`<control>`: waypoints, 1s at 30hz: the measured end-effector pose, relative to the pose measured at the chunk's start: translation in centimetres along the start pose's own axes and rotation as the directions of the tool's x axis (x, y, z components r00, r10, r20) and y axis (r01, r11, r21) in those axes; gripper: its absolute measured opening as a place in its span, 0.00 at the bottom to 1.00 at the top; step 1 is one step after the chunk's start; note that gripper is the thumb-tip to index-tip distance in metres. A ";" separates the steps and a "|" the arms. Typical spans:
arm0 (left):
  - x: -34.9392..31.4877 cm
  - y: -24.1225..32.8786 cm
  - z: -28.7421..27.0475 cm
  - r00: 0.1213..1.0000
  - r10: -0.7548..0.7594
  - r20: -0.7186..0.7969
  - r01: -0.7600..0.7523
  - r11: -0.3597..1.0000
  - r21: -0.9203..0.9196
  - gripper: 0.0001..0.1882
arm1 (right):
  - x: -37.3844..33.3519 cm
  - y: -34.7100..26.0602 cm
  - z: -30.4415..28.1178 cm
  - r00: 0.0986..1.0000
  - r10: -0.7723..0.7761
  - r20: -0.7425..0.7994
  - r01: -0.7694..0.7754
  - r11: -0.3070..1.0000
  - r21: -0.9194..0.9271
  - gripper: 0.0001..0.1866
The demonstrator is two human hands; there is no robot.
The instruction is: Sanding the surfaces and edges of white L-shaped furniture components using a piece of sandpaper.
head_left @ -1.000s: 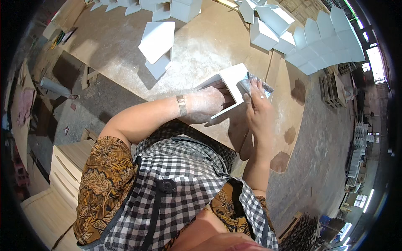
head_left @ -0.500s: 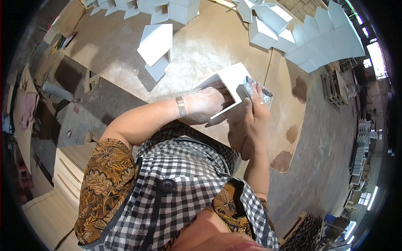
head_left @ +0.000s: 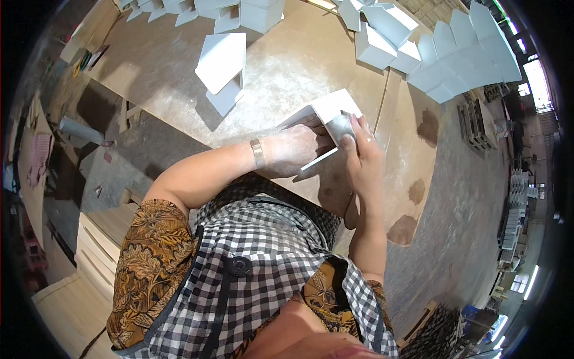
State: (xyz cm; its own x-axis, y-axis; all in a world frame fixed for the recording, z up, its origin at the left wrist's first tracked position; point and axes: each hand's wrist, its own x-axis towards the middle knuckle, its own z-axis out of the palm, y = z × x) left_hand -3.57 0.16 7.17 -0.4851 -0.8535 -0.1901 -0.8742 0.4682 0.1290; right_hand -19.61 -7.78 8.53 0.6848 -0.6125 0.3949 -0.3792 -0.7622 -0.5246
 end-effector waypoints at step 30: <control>0.9 -0.6 2.9 0.981 -0.057 -0.183 0.040 0.995 -0.093 0.09 | 2.5 0.9 0.7 0.983 -0.166 0.076 0.171 0.983 -0.066 0.18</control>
State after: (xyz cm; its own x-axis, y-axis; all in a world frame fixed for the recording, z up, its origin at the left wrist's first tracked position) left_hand -3.51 -0.22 4.14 -0.4226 -0.9062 -0.0154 -0.8872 0.4101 0.2115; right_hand -17.77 -9.82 8.52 0.7839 -0.4593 0.4178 -0.2962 -0.8680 -0.3986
